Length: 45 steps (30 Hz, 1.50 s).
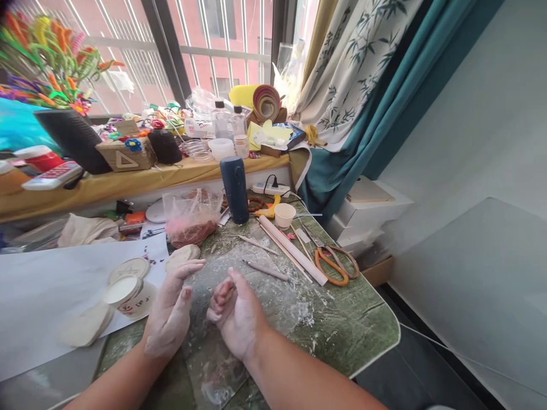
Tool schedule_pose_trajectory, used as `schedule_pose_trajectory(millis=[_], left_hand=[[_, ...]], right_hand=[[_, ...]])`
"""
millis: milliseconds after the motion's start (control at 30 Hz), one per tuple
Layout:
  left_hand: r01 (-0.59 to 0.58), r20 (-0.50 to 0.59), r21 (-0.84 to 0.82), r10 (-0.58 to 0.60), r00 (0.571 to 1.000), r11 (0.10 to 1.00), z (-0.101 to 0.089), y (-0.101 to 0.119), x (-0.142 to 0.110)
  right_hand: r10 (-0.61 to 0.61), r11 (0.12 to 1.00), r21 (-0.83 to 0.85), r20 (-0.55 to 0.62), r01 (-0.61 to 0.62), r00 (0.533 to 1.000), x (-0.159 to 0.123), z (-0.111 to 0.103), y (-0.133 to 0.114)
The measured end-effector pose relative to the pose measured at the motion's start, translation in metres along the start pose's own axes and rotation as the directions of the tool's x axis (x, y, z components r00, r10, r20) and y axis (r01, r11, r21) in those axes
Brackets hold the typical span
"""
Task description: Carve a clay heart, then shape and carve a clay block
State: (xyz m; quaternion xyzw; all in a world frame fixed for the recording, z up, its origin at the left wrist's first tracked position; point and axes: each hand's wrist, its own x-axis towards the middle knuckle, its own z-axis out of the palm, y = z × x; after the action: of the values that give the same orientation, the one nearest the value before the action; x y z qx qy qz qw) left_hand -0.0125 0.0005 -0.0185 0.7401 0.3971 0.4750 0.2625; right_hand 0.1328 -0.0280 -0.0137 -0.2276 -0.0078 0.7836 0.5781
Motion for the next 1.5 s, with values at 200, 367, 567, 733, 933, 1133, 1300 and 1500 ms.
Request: schedule_pose_trajectory(millis=[200, 367, 567, 733, 933, 1133, 1300, 1500], left_hand=[[0.106, -0.09, -0.212, -0.127, 0.988, 0.972, 0.005, -0.01, 0.0], [0.077, -0.003, -0.078, -0.078, 0.997, 0.994, 0.001, -0.004, 0.001], [0.277, 0.11, 0.067, -0.283, 0.953, 0.959, 0.004, -0.003, 0.009], [0.433, -0.008, -0.175, -0.441, 0.897, 0.884, 0.006, 0.002, 0.014], [0.39, -0.153, -0.534, -0.539, 0.828, 0.75, 0.006, 0.006, 0.016], [0.41, -0.061, -0.227, -0.434, 0.899, 0.883, 0.008, 0.002, 0.008], [0.369, 0.073, -0.098, -0.363, 0.929, 0.924, 0.003, 0.008, 0.006], [0.434, 0.124, -0.377, -0.42, 0.899, 0.818, 0.007, 0.012, 0.008]], right_hand=[[0.067, 0.996, -0.058, 0.018, -0.066, 0.998, -0.004, -0.003, -0.011], [0.015, 0.995, -0.098, 0.075, -0.007, 0.997, -0.003, 0.001, 0.003], [0.054, 0.993, -0.114, 0.252, -0.026, 0.966, -0.006, 0.006, 0.004], [0.064, 0.99, -0.142, 0.311, -0.02, 0.948, -0.008, 0.002, 0.007], [0.076, 0.986, -0.154, 0.122, -0.057, 0.99, -0.001, -0.006, 0.009], [0.107, 0.978, -0.193, 0.129, -0.081, 0.986, -0.001, -0.008, 0.014], [0.001, 0.987, -0.158, 0.16, 0.024, 0.987, -0.005, -0.003, 0.017], [-0.021, 0.989, -0.148, 0.072, 0.032, 0.997, 0.002, -0.007, 0.012]])
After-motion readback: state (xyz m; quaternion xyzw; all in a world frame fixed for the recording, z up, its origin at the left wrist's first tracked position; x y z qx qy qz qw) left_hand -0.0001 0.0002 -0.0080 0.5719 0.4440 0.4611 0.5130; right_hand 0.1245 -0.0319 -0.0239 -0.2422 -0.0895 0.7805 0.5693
